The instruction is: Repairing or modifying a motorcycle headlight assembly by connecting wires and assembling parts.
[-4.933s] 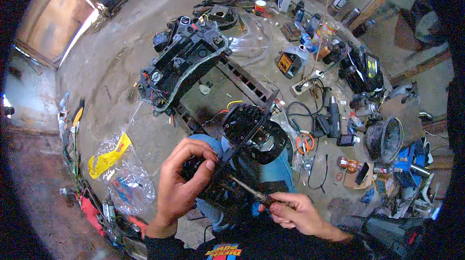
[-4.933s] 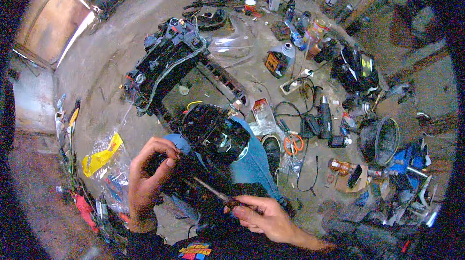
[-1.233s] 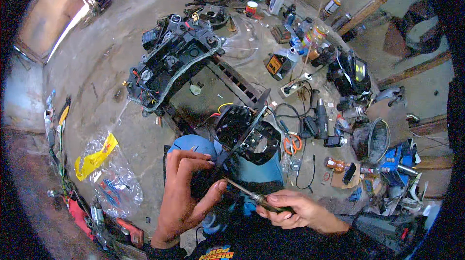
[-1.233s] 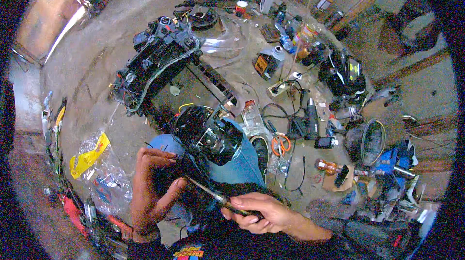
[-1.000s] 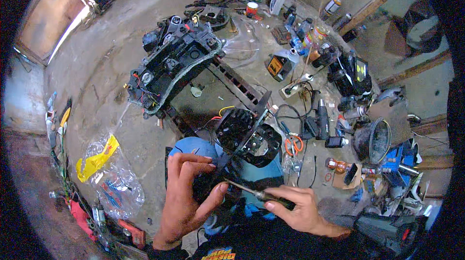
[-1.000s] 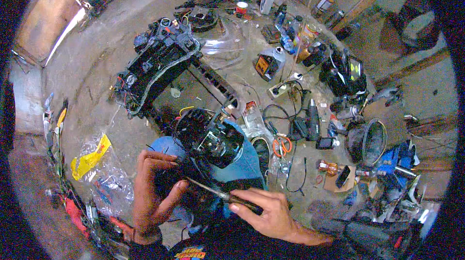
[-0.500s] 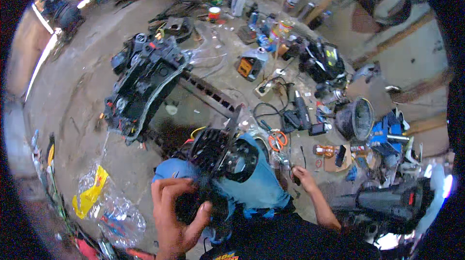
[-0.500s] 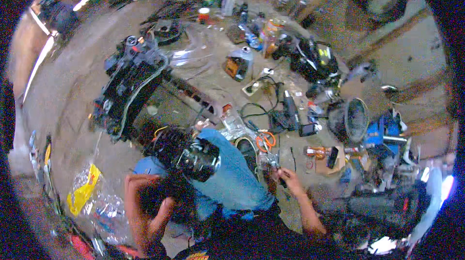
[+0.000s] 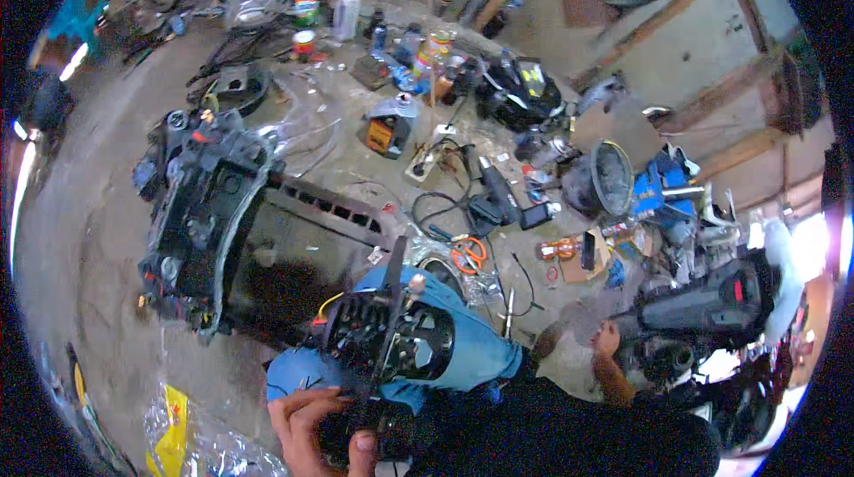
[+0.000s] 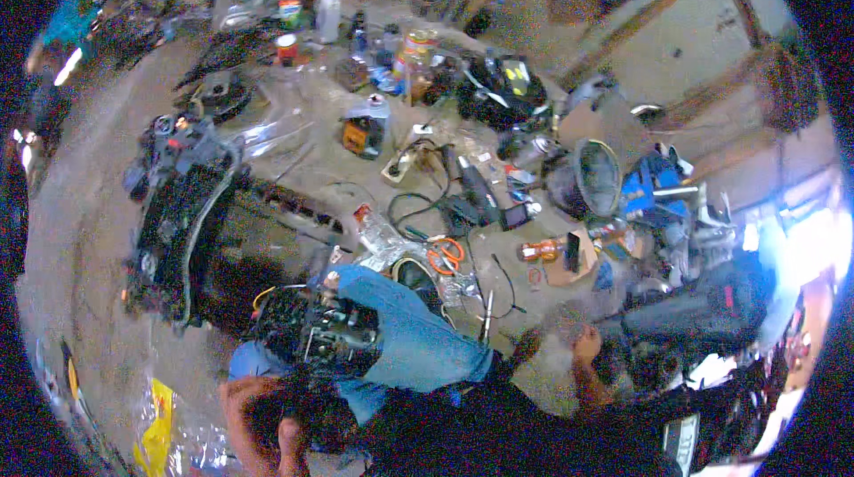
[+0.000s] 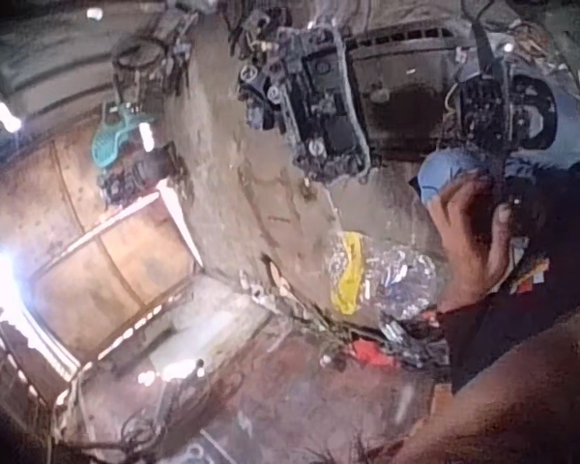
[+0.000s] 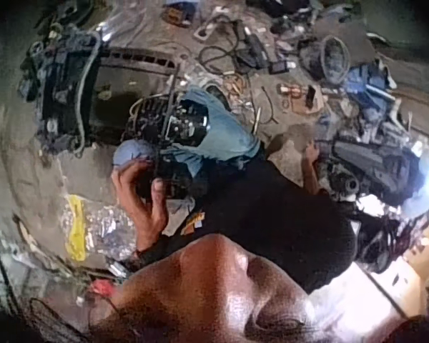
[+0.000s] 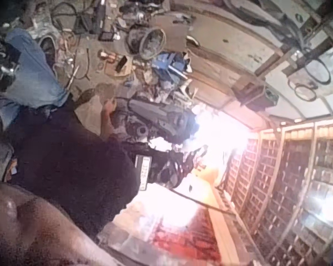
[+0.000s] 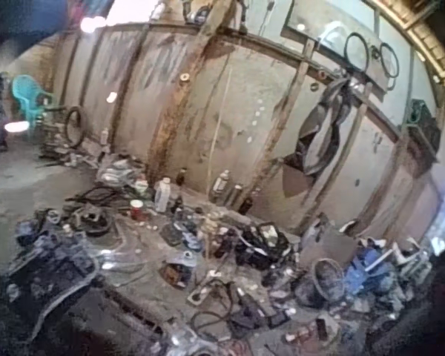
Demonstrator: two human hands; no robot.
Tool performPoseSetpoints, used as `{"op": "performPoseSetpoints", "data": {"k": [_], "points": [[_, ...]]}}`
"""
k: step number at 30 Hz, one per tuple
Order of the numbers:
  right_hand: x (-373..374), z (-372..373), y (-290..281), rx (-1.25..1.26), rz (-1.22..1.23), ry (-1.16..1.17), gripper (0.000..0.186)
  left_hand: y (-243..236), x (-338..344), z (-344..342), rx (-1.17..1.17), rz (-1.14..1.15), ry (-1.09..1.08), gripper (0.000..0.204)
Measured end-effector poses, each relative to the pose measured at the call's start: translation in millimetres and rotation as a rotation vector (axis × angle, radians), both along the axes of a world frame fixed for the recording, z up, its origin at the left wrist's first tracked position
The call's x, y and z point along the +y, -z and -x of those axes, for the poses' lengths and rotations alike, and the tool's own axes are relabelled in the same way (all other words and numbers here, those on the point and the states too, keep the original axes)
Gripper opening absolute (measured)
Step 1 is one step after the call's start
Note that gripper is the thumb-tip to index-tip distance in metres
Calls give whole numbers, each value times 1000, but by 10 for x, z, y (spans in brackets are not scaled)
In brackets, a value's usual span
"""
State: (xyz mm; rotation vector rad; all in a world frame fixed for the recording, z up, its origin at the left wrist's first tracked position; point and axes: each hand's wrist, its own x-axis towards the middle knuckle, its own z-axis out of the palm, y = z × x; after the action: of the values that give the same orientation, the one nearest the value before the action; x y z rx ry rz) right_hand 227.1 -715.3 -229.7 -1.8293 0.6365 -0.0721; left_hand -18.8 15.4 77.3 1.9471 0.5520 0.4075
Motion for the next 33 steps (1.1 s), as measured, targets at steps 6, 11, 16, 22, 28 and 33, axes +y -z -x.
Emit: {"op": "performPoseSetpoints", "data": {"k": [6,11,16,22,28,33], "points": [[1706,500,-1409,497,732,-626,26,84,76,7,-29,154,8,33],[5381,309,-2479,-189,199,-1607,32,106,71,40,1,118,24,33],[5329,247,-2443,215,-146,-1566,31,142,-8,38,-41,282,-43,28],[2777,346,-628,709,829,-1199,43,217,-75,-9,-139,419,-137,39],[3376,281,-860,-37,393,-996,29,200,6,-87,-114,300,-81,42],[4003,208,-1456,-12,256,-1077,25,109,-105,-165,-110,280,-181,44]]}}
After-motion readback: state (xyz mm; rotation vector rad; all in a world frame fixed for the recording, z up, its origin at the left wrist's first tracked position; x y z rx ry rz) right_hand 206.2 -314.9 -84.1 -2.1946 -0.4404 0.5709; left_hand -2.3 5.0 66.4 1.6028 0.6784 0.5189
